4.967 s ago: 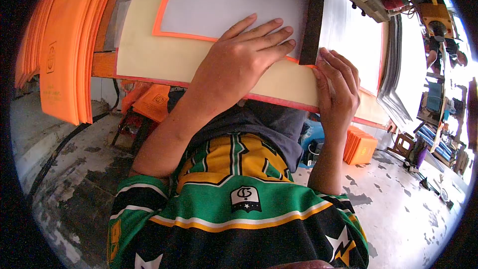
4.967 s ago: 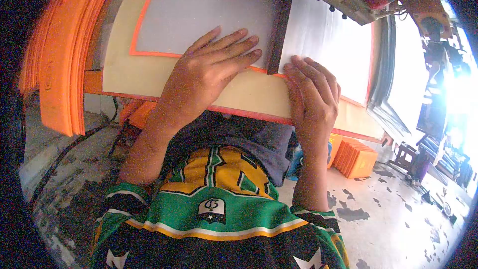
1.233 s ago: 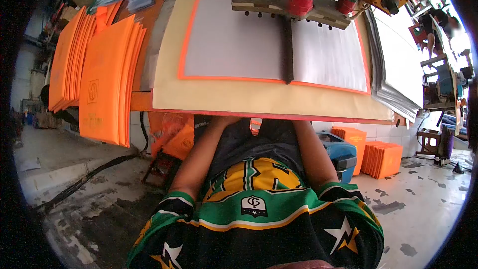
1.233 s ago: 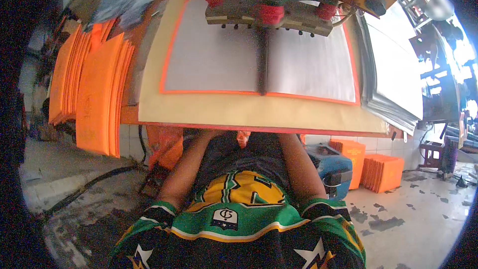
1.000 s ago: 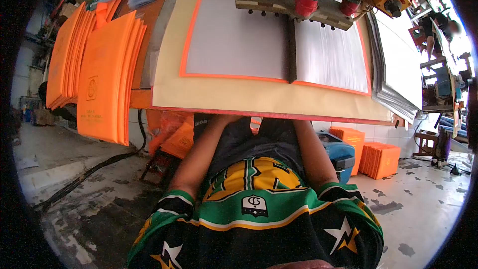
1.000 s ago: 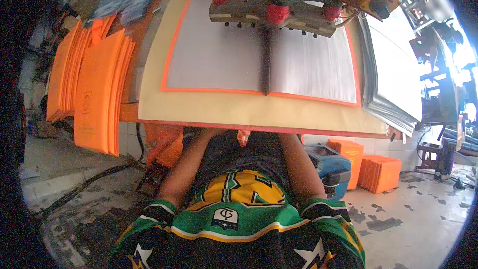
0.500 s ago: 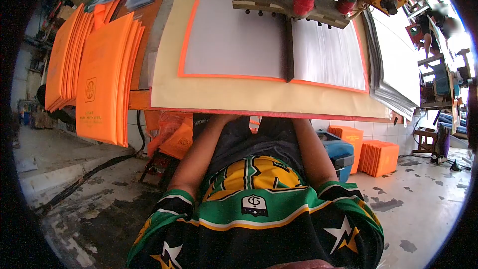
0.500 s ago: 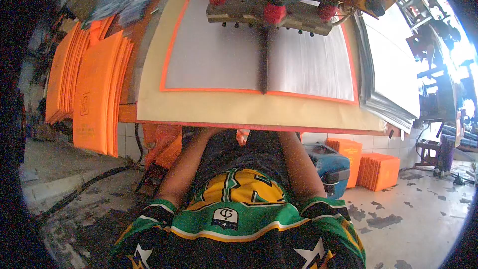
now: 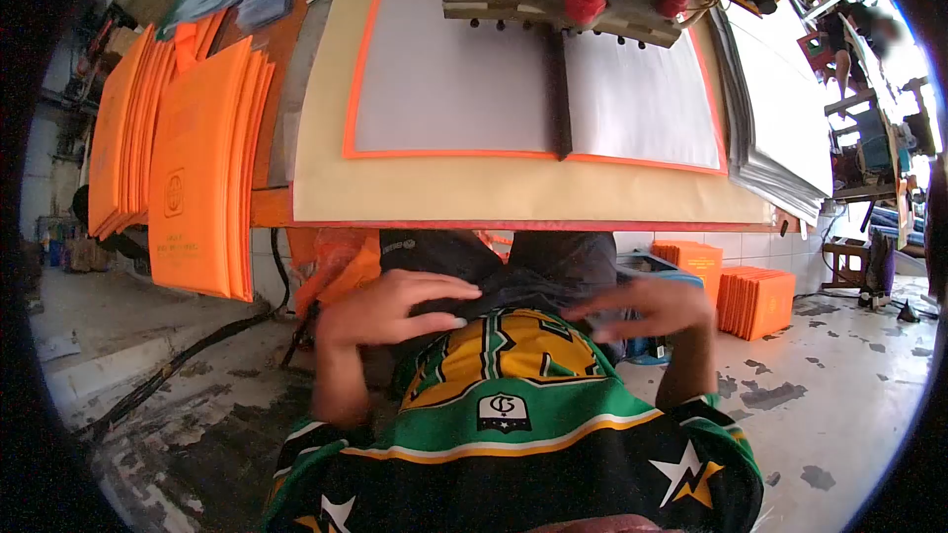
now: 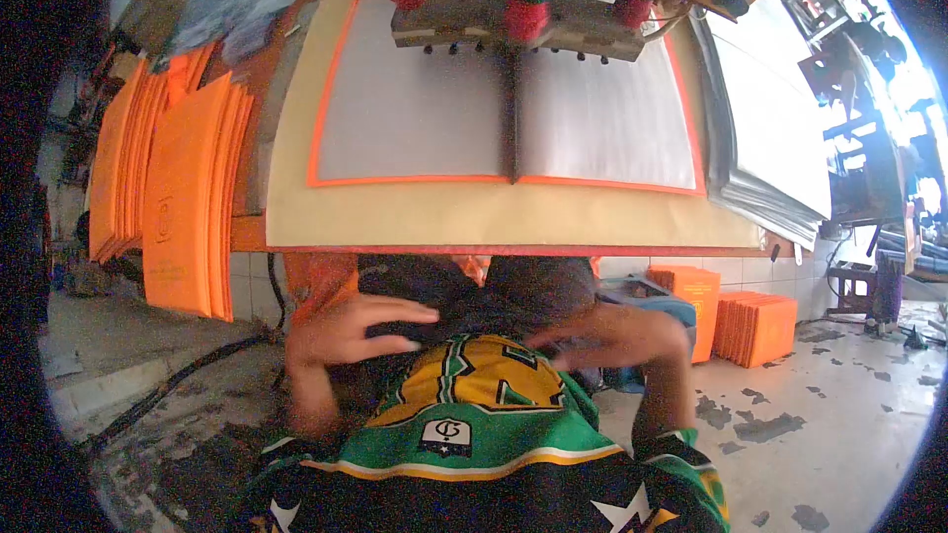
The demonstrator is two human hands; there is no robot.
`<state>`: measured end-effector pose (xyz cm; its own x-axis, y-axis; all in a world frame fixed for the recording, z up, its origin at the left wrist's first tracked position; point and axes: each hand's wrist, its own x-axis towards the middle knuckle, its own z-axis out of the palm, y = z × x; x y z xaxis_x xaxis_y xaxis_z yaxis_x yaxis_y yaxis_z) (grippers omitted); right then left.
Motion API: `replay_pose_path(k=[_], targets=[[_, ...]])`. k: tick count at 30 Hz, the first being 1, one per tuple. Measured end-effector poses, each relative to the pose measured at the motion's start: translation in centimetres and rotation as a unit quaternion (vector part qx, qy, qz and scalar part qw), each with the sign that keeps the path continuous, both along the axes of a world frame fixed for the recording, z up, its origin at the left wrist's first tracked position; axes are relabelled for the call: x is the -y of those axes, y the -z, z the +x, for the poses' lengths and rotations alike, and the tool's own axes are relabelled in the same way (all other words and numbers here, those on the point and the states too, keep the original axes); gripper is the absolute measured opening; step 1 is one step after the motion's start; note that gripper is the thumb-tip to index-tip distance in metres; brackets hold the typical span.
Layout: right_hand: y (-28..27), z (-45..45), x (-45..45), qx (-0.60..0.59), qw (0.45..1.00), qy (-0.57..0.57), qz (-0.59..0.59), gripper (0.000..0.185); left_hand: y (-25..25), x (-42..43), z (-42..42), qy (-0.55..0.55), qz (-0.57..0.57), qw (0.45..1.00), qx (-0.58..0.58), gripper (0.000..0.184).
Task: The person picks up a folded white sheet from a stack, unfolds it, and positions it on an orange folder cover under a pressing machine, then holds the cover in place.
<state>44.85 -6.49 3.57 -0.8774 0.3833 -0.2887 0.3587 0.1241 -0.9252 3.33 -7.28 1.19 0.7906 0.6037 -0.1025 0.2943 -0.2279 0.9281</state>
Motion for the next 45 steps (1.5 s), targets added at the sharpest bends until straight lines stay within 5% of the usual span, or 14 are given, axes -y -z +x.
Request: replay_pose_path(k=[1,3,5,6,7,8,10,13,15,17,26,30,33,45], targets=[[-2.5,1.6,-0.2,-0.037,0.995,0.012,-0.087,0.047,-3.9,0.0,-1.4,-0.042,-0.025,0.999,-0.005,0.044],[-4.1,5.2,0.1,-0.125,0.976,0.176,-0.013,0.048,-5.7,-0.4,-3.2,-0.178,-0.046,0.978,0.102,0.045],[-4.9,6.5,0.0,-0.020,0.864,0.483,0.140,0.046,-5.0,-1.1,-3.4,-0.265,-0.040,0.940,0.213,0.046],[-4.8,6.0,-1.3,0.111,0.790,0.554,0.239,0.043,-5.8,-3.3,-2.5,-0.407,0.058,0.911,0.040,0.050],[-4.6,5.4,-3.1,0.240,0.690,0.601,0.325,0.040,-6.3,-4.9,-1.8,-0.530,0.152,0.824,-0.134,0.054],[-3.7,5.6,-4.1,0.240,0.689,0.602,0.323,0.040,-5.2,-6.0,-1.7,-0.528,0.153,0.824,-0.135,0.054],[-2.0,5.4,-5.7,0.306,0.631,0.595,0.392,0.036,-2.1,-7.8,-1.4,-0.504,0.344,0.757,-0.234,0.066],[-2.3,3.0,-6.5,0.367,0.580,0.595,0.417,0.036,-2.4,-8.5,1.0,-0.512,0.353,0.744,-0.244,0.068],[-2.2,3.0,-7.1,0.371,0.588,0.598,0.399,0.039,-2.2,-9.2,0.2,-0.509,0.377,0.736,-0.239,0.066],[-1.1,4.3,-7.8,0.343,0.585,0.613,0.405,0.037,-2.5,-9.7,-0.8,-0.578,0.130,0.803,-0.065,0.059],[0.5,4.2,-7.4,0.227,0.582,0.680,0.384,0.041,-0.4,-10.0,-0.2,-0.577,0.208,0.784,0.096,0.032],[0.6,3.7,-7.4,0.202,0.581,0.683,0.394,0.038,-0.3,-10.2,-0.6,-0.531,0.347,0.770,0.060,0.030],[0.9,3.7,-7.4,0.213,0.577,0.679,0.400,0.033,-0.7,-9.5,-0.2,-0.560,0.238,0.794,0.009,0.029],[1.0,3.6,-7.5,0.224,0.573,0.665,0.423,0.030,-1.0,-9.2,0.5,-0.556,0.265,0.788,-0.014,0.029]])
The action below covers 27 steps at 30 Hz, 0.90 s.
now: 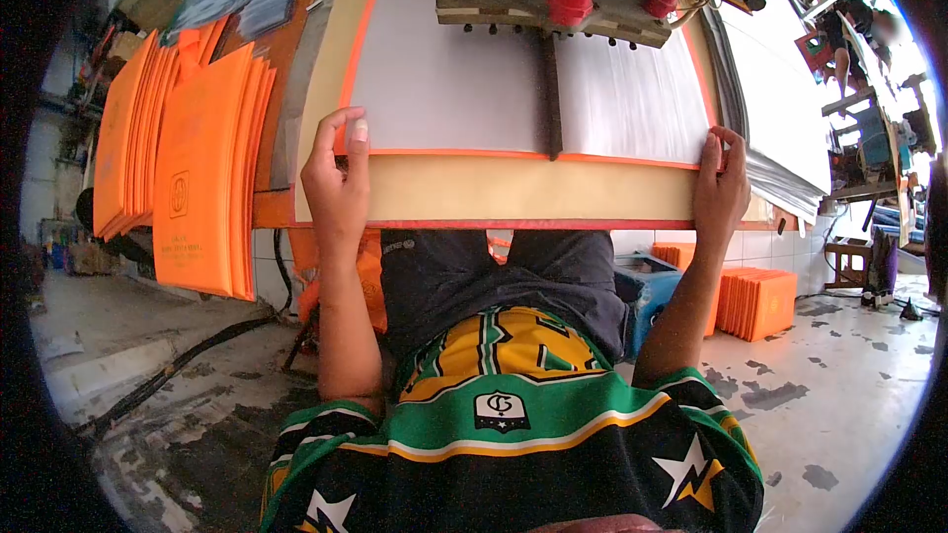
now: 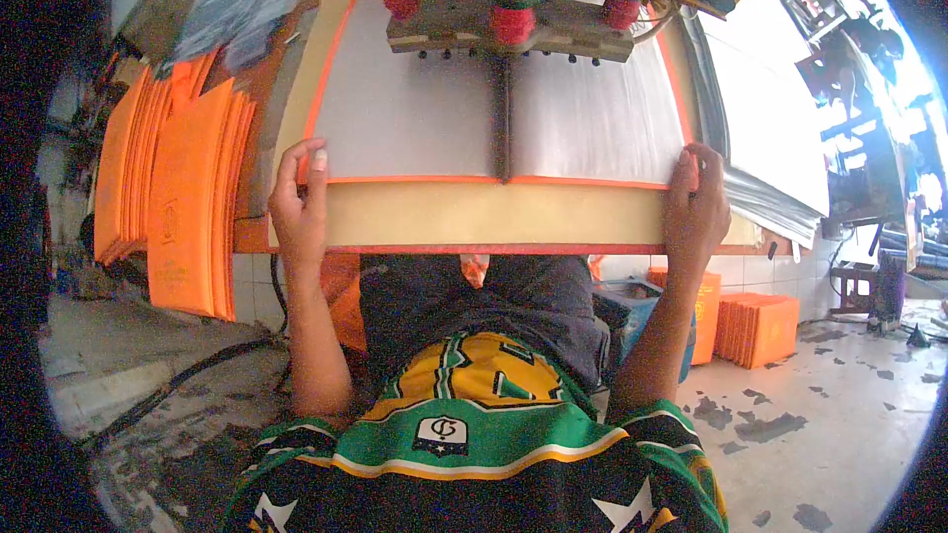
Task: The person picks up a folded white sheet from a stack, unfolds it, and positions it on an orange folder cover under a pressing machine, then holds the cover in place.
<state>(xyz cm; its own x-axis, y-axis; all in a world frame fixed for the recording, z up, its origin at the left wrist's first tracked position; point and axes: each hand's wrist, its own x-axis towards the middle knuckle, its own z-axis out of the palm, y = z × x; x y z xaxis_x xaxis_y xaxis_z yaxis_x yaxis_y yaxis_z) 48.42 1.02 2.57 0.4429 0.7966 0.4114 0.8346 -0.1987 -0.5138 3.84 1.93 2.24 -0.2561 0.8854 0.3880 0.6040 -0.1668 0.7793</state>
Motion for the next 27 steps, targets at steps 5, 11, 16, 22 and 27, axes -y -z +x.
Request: replay_pose_path(k=[5,11,16,22,27], targets=[[0.00,-0.03,0.03,-0.001,1.000,0.002,-0.002,0.030,0.11,-0.02,0.06,-0.003,-0.001,1.000,0.001,0.027],[-0.30,-0.15,0.14,-0.005,1.000,-0.003,-0.011,0.030,0.74,-0.45,-0.35,-0.002,0.038,0.999,-0.029,0.028],[0.00,0.40,0.04,-0.013,1.000,-0.014,-0.009,0.030,0.25,-0.10,-0.41,-0.001,-0.002,1.000,-0.024,0.030],[-0.16,0.37,0.13,-0.020,1.000,-0.014,-0.015,0.031,0.36,-0.15,-0.22,-0.003,0.017,0.999,-0.029,0.030],[-0.09,0.63,0.09,-0.013,1.000,-0.022,-0.014,0.031,-0.15,0.06,0.01,-0.006,-0.010,1.000,-0.018,0.029]])
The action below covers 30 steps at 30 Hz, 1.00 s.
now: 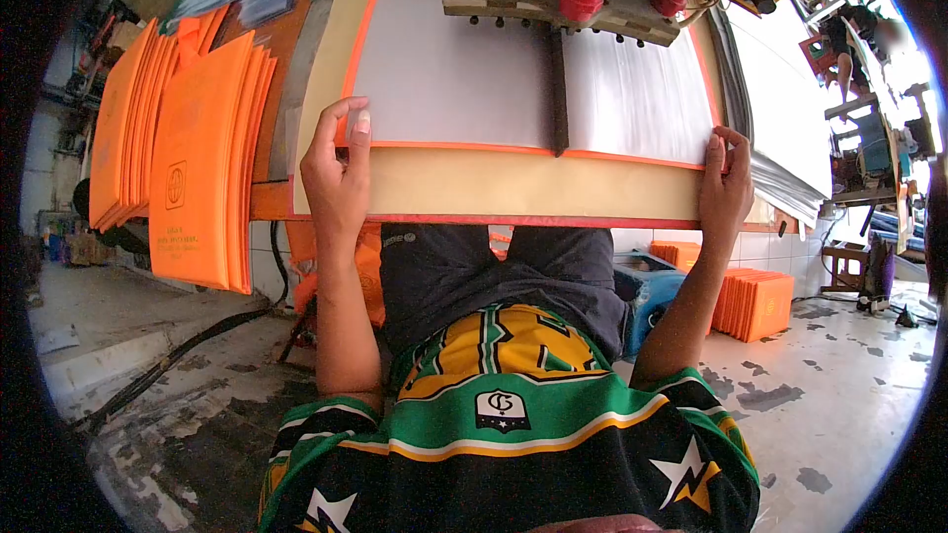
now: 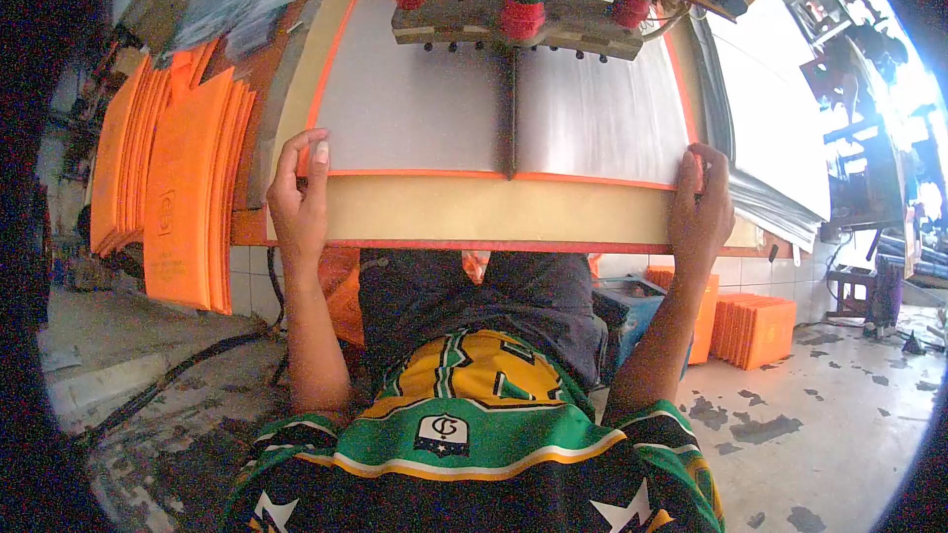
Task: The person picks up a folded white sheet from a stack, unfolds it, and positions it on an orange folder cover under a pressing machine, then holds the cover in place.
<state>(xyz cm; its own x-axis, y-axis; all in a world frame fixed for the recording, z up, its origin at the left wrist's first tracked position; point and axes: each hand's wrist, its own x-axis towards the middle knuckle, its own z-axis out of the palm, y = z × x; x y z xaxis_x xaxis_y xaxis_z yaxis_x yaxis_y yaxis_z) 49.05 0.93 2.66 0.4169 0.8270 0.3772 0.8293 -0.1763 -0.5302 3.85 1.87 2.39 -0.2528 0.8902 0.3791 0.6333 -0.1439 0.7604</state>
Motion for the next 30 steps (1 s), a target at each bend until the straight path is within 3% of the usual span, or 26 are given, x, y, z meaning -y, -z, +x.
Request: replay_pose_path(k=[30], targets=[[0.07,0.09,-0.01,0.009,1.000,0.006,0.000,0.031,0.13,-0.07,0.11,0.000,-0.003,1.000,0.008,0.027]])
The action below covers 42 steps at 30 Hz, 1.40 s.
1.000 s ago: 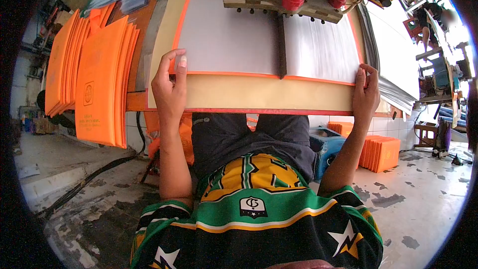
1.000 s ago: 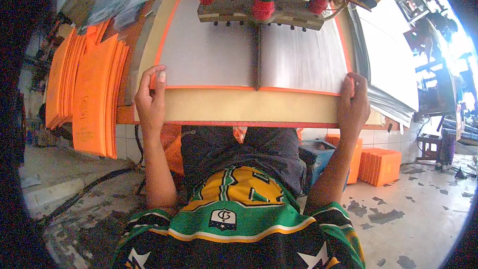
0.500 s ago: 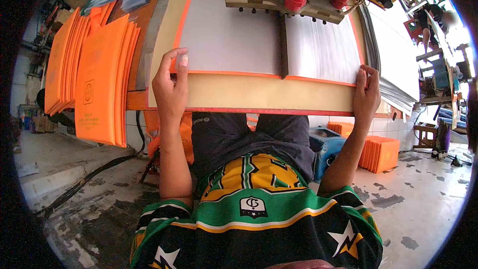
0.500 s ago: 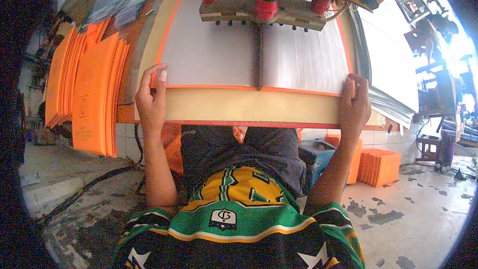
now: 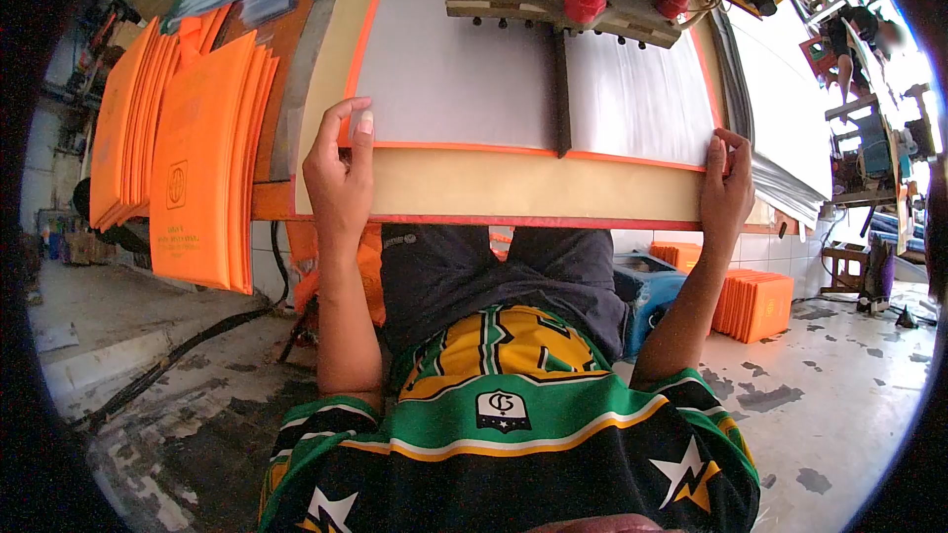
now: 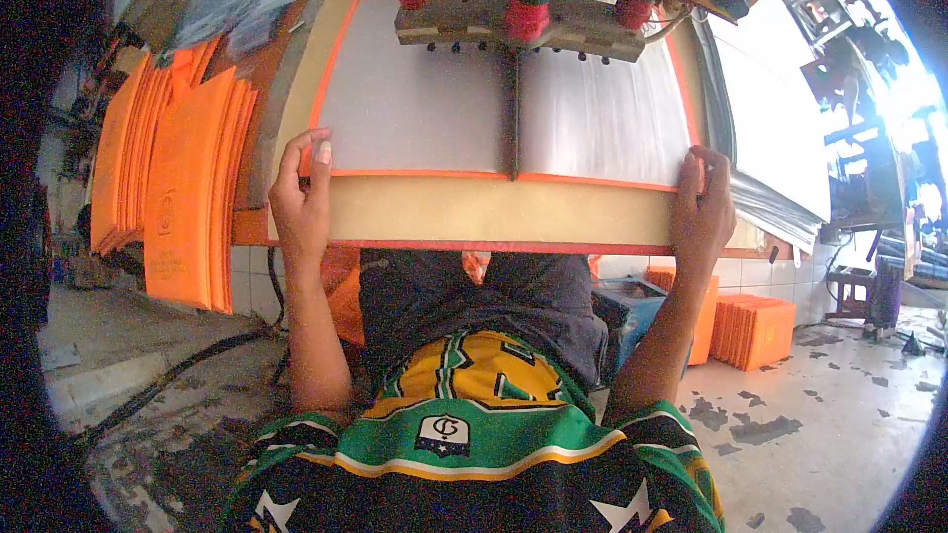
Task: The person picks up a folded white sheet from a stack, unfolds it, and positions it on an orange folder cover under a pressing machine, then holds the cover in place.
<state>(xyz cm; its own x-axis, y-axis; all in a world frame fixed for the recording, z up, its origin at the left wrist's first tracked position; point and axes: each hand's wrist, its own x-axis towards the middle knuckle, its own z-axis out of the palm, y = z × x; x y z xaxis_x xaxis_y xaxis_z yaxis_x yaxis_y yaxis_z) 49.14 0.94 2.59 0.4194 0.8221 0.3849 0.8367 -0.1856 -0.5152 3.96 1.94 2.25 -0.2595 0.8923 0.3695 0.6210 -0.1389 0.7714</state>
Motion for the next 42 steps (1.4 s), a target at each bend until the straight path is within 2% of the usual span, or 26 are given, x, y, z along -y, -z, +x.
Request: replay_pose_path(k=[42], targets=[[0.00,-0.08,-0.08,0.003,1.000,-0.010,0.007,0.031,0.07,0.01,-0.09,0.003,0.016,1.000,-0.010,0.027]])
